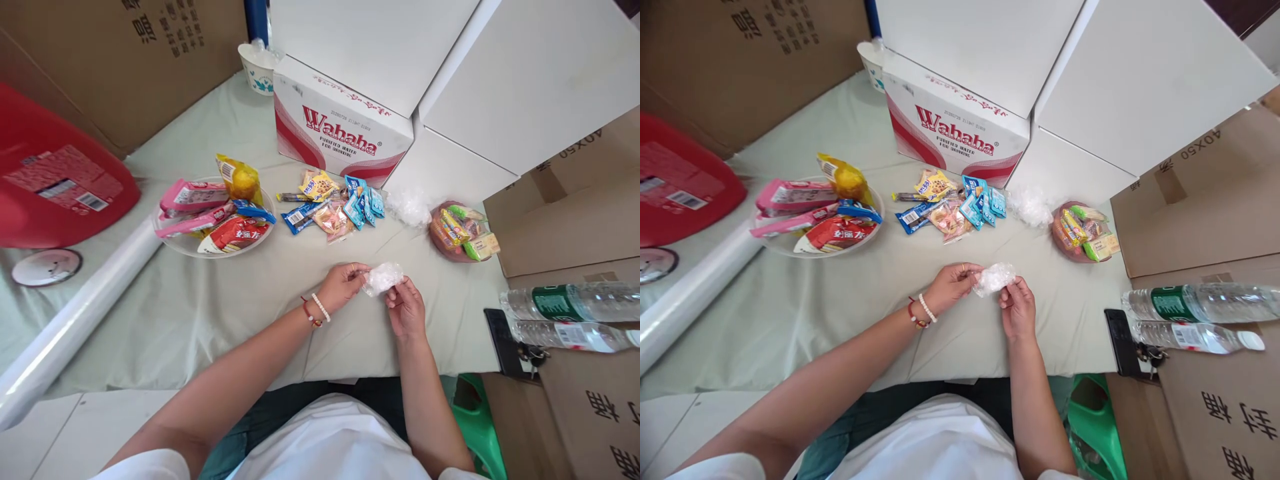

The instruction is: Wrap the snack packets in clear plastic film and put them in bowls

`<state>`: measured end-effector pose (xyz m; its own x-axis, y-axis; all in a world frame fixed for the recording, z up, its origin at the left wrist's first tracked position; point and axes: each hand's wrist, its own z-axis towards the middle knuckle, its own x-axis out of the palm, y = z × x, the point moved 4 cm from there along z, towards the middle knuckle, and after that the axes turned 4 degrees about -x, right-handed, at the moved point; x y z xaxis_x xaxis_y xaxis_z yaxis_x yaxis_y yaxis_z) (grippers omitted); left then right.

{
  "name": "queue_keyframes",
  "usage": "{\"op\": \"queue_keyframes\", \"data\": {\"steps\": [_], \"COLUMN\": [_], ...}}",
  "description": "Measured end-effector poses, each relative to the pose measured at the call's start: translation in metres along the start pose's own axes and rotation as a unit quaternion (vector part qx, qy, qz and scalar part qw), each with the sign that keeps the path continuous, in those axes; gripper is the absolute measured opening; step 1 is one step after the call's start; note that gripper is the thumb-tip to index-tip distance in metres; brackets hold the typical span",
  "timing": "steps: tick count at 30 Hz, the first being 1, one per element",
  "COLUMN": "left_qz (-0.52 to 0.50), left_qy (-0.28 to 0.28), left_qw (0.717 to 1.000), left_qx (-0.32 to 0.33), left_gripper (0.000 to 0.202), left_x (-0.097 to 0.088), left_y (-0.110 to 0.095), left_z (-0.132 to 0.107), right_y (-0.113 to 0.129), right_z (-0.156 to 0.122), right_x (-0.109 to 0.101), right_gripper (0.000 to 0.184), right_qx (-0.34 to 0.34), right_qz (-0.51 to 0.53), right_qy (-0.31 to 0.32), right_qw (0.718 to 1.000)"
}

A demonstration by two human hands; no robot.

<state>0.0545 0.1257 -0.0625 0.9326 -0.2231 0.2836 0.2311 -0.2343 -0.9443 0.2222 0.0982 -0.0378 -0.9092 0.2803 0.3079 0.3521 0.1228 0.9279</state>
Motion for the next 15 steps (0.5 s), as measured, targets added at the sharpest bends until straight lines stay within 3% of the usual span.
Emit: {"op": "queue_keyframes", "data": {"steps": [3, 10, 15], "left_qz": [0.025, 0.069, 0.102], "left_qy": [-0.051, -0.1, -0.054], "left_qw": [0.997, 0.985, 0.982], "left_qx": [0.043, 0.121, 0.15], "left_gripper": [0.03, 0.02, 0.017], "left_x": [-0.007, -0.013, -0.002], "left_y": [-0.002, -0.013, -0.017], "left_z": [0.002, -0.001, -0.007], "right_y": [-0.002, 0.001, -0.005], "right_z": [0.002, -0.001, -0.006], "right_x": [-0.003, -0.01, 0.009], "right_gripper": [0.035, 0.038, 0.043], "right_qx": [-0.014, -0.06, -0.051], "right_qz": [-0.013, -0.068, -0.127], "right_qy": [-0.021, -0.103, -0.028], "right_qw": [1.0, 0.991, 0.99]}}
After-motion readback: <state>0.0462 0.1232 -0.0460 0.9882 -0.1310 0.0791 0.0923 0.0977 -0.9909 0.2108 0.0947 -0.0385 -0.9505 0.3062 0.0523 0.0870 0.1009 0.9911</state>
